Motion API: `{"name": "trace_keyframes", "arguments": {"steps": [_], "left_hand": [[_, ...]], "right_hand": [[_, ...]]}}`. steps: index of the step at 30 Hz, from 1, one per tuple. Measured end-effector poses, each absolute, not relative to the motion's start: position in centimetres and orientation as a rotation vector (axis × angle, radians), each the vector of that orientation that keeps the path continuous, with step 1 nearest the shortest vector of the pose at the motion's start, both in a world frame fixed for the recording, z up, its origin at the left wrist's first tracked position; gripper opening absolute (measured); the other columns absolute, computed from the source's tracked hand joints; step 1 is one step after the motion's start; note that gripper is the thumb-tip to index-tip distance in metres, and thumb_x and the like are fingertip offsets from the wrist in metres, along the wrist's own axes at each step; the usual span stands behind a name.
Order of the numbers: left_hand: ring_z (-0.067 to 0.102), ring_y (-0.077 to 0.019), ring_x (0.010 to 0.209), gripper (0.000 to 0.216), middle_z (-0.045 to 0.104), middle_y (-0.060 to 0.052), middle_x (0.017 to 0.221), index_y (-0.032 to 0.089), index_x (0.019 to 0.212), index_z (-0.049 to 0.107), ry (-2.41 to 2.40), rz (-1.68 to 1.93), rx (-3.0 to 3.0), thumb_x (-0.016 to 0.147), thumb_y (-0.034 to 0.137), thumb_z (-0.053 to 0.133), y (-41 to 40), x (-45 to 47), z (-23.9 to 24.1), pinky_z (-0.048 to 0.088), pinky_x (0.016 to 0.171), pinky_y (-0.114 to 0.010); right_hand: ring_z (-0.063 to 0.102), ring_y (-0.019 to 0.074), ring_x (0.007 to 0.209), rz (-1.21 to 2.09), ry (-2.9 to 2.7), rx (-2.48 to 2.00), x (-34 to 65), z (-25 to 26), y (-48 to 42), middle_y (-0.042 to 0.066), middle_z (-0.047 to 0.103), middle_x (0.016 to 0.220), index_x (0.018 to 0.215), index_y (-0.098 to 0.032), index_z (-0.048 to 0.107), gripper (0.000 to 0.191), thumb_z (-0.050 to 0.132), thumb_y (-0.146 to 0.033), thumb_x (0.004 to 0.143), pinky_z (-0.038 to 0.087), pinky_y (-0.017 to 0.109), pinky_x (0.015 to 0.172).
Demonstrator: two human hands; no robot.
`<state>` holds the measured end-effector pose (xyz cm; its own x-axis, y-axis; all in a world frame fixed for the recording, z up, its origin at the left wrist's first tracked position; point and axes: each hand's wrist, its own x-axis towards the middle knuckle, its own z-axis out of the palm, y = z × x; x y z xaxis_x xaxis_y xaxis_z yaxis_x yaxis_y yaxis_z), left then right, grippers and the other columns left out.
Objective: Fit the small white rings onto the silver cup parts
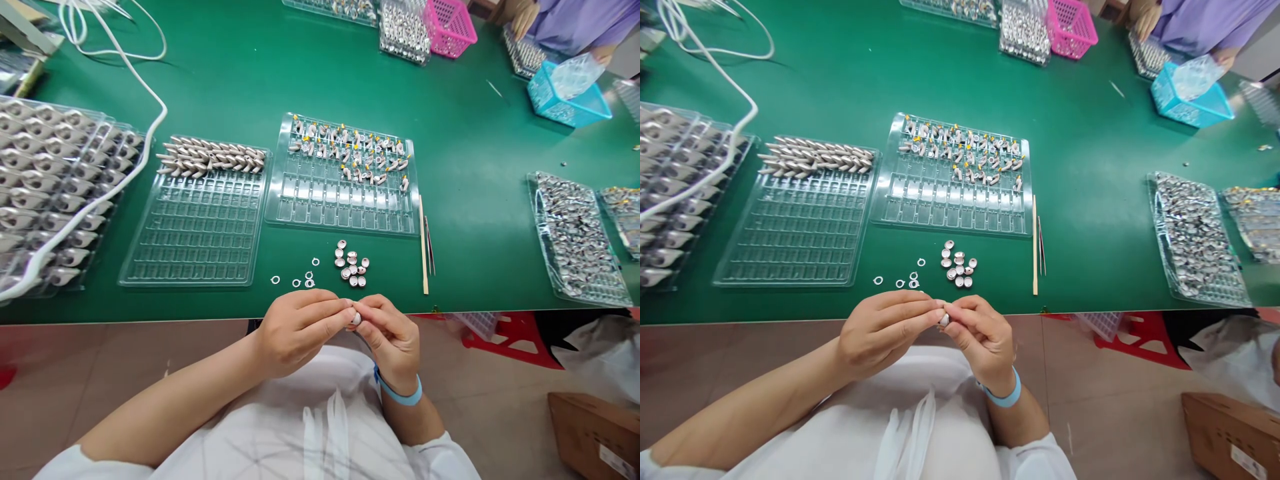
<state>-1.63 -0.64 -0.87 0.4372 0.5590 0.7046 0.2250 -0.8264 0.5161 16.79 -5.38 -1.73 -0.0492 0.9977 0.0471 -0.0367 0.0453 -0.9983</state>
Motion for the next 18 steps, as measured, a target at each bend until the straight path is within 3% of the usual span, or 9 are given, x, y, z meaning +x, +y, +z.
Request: {"name": "trace_keyframes", "arguments": {"steps": [18], "left_hand": [[0.072, -0.0178, 0.085, 0.025, 0.076, -0.012, 0.091, 0.009, 0.11, 0.062, 0.682, 1.361, 2.356, 0.087, 0.003, 0.053, -0.77, -1.67, -1.07, 0.063, 0.073, -0.031]], "right_hand": [[0.065, 0.0168, 0.081, 1.126, -1.312, -1.107, 16.68, -2.09, -5.5, 0.005, 0.067, 0.096, 0.111, -0.03, 0.07, 0.029, 0.064, -0.017, 0.087, 0.057, 0.031, 0.064]]}}
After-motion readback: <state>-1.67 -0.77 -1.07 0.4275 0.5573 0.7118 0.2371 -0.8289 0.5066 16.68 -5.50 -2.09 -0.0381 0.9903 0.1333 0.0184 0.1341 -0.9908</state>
